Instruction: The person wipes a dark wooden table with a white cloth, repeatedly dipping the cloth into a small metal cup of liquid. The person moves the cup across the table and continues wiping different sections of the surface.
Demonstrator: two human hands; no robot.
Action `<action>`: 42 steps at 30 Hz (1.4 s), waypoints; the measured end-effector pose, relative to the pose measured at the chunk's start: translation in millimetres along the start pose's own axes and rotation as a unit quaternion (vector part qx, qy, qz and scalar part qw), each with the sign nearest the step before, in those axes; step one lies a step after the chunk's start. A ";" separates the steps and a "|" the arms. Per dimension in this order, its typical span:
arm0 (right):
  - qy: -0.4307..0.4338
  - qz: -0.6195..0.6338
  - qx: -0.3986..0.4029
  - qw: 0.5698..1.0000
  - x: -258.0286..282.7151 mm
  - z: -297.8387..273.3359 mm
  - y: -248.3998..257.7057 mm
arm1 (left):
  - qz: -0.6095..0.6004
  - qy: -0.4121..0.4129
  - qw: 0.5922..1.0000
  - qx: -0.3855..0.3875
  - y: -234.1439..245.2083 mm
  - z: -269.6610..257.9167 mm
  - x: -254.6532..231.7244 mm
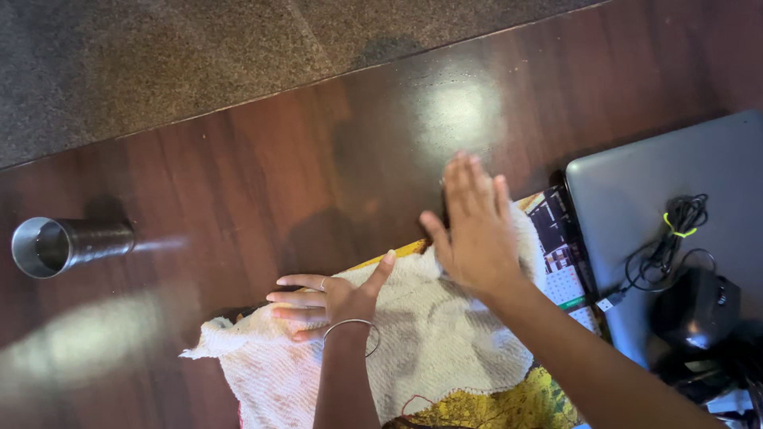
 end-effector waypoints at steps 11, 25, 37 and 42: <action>-0.129 -0.024 -0.023 0.991 -44.9 14.4 9.8 | 0.042 0.008 0.998 0.038 -3.4 -1.8 -1.4; 0.034 0.023 0.042 0.998 -8.5 2.3 17.0 | 0.043 0.035 0.998 0.035 -5.8 -7.4 3.3; 0.136 0.000 0.014 0.991 58.9 51.0 2.5 | 0.085 0.065 0.992 0.068 -4.2 -15.3 0.0; 0.174 -0.053 0.069 0.981 30.8 -10.9 -2.2 | 0.063 0.063 0.990 0.108 -3.0 -20.2 -1.7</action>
Point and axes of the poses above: each hand's wrist, its own z-axis towards the middle knuckle, its own y-axis out of the back of the hand, x = y × z, the point moved 8 cm from there along z, towards the middle knuckle, and after that the axes turned 13 degrees about x, right-handed, at the moved point
